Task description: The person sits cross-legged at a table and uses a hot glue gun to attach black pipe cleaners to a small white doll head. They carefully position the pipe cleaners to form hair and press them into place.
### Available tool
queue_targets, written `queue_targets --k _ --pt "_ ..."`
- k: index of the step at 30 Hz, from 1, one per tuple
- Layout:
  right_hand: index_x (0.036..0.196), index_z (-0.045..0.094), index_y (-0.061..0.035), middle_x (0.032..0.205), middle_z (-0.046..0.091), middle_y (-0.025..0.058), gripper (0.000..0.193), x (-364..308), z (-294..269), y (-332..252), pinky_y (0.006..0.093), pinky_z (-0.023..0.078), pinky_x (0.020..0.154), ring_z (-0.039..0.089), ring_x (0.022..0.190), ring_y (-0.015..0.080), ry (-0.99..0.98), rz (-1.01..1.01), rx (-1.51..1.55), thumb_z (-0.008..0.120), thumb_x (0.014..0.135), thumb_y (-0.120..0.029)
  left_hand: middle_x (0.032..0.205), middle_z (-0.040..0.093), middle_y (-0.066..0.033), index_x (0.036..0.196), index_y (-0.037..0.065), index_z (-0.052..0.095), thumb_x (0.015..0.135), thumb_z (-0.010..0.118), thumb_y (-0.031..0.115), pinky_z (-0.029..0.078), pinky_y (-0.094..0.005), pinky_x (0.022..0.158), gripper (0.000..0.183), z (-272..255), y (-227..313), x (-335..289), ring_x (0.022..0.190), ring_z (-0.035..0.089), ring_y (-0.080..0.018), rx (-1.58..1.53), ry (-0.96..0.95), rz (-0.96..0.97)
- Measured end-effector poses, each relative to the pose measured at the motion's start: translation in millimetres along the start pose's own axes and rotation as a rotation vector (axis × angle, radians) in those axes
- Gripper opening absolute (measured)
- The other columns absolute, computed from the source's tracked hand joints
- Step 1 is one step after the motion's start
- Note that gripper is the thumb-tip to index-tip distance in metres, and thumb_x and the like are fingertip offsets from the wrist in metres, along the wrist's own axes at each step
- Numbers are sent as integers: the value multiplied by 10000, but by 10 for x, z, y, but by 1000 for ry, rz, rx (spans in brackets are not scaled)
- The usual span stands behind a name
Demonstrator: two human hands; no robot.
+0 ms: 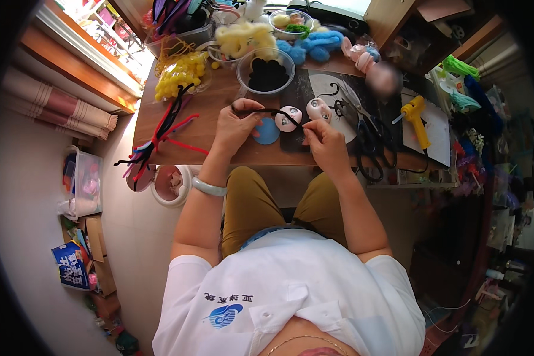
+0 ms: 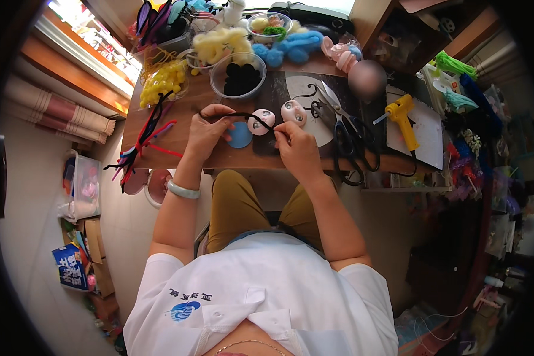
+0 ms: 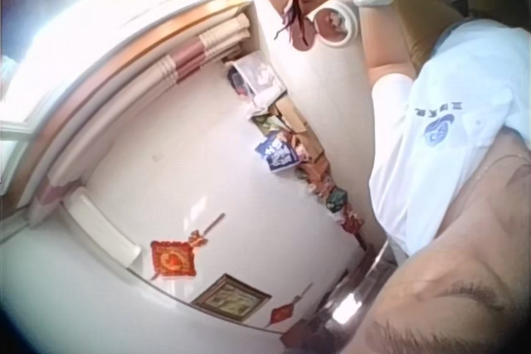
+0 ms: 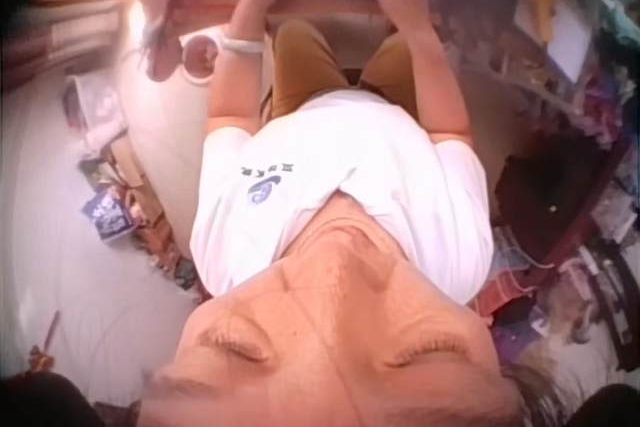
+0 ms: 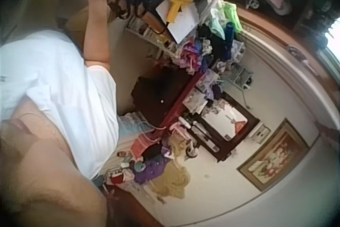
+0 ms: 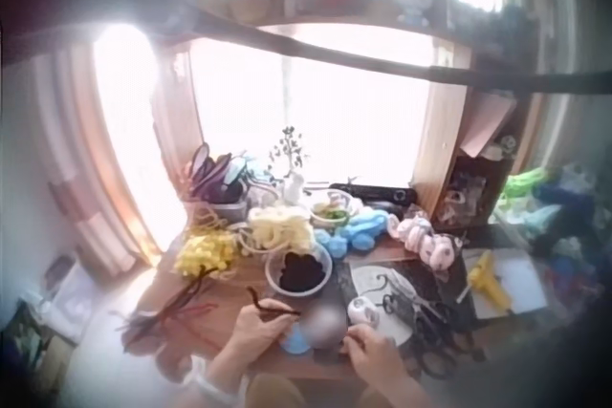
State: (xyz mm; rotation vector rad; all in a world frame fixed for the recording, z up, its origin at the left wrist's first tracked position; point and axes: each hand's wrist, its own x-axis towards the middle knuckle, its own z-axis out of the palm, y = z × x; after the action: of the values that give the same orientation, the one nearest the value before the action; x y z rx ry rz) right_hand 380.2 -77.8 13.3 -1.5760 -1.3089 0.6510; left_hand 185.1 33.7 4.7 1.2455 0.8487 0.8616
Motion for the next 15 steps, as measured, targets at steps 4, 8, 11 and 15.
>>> queue_targets --k 4,8,11,15 --pt "887 627 -6 646 636 135 68 -18 4 45 313 477 540 657 599 227 14 19 -13 586 856 -51 921 616 -36 1061 26 585 840 646 22 529 -207 582 230 17 74 -46 782 607 -87 39 -57 3" --pt "877 631 -16 640 633 135 63 -17 32 65 324 478 542 653 591 238 42 15 7 595 851 -60 967 595 -37 1101 30 559 819 660 -14 542 -227 652 303 -39 24 -67 863 597 -102 -36 -137 65" --pt "878 632 -26 662 634 148 65 -6 37 63 342 481 556 650 609 268 37 15 -13 599 845 -71 976 591 -37 1107 30 555 805 673 -31 536 -240 727 330 -85 -10 -64 891 592 -108 -74 -162 96" --pt "880 634 -36 699 637 160 72 -10 48 99 367 483 580 642 646 309 49 2 -63 600 839 -85 976 599 -36 1090 30 565 809 687 -14 507 -230 781 309 -63 7 -96 910 588 -105 -53 -180 193"
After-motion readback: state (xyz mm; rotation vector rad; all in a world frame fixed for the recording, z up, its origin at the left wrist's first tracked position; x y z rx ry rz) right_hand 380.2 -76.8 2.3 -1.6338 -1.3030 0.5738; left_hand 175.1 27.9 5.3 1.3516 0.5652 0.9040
